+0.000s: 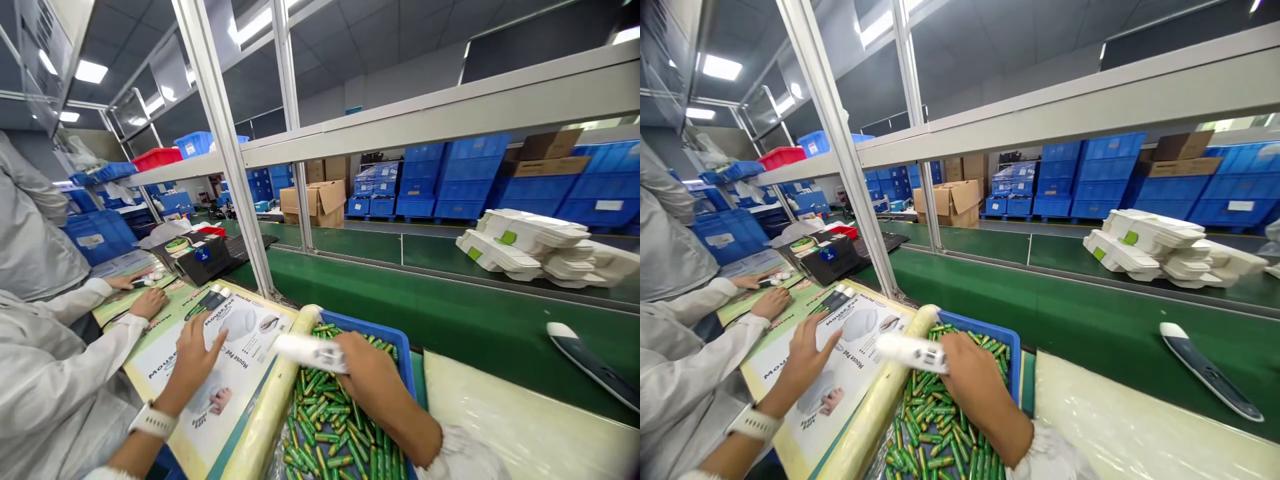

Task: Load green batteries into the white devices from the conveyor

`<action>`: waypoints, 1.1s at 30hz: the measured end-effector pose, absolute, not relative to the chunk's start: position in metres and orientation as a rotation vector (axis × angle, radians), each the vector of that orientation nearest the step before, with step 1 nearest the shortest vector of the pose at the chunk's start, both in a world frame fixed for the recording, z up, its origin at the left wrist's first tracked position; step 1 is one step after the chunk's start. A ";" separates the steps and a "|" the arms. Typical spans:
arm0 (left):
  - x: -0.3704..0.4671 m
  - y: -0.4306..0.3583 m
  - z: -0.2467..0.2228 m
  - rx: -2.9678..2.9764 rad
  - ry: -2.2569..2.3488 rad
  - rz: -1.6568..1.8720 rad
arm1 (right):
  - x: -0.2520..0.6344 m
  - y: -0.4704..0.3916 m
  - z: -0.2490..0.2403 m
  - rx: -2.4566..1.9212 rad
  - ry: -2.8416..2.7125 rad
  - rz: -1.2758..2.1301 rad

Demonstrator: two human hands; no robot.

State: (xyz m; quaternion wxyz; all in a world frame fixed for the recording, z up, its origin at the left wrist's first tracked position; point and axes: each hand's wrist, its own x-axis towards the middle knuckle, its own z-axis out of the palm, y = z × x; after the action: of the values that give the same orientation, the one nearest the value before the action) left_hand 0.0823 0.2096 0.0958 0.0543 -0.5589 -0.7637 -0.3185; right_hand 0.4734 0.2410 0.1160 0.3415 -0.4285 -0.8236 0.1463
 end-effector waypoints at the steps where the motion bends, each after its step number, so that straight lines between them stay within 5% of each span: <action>1: 0.065 0.229 0.095 -1.640 -2.351 -0.934 | 0.473 0.244 0.112 -1.107 -2.261 0.289; 4: 0.028 0.270 0.090 -1.591 -2.441 -0.834 | 0.484 0.255 0.115 -1.168 -2.334 0.336; 10: 0.011 0.278 0.066 -1.676 -2.496 -0.649 | 0.539 0.294 0.139 -1.031 -1.854 1.243; 13: 0.006 0.274 0.056 -1.703 -2.447 -0.613 | 0.558 0.314 0.139 -0.929 -1.600 1.419; 21: 0.000 0.274 0.041 -1.683 -2.318 -0.628 | 0.627 0.367 0.094 -1.043 -0.948 1.198; 26: 0.033 0.256 0.020 -1.649 -2.215 -0.692 | 0.666 0.398 0.052 -1.819 -1.336 0.692; 33: 0.031 0.252 0.002 -1.501 -2.308 -0.954 | 0.683 0.409 0.032 -1.979 -1.474 0.523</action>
State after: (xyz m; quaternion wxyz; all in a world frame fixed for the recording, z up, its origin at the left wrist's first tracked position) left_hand 0.0315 0.2521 0.0020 0.1136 -0.5117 -0.7870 -0.3253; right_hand 0.6835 0.4094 0.0316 0.3049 -0.7472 -0.5565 0.1977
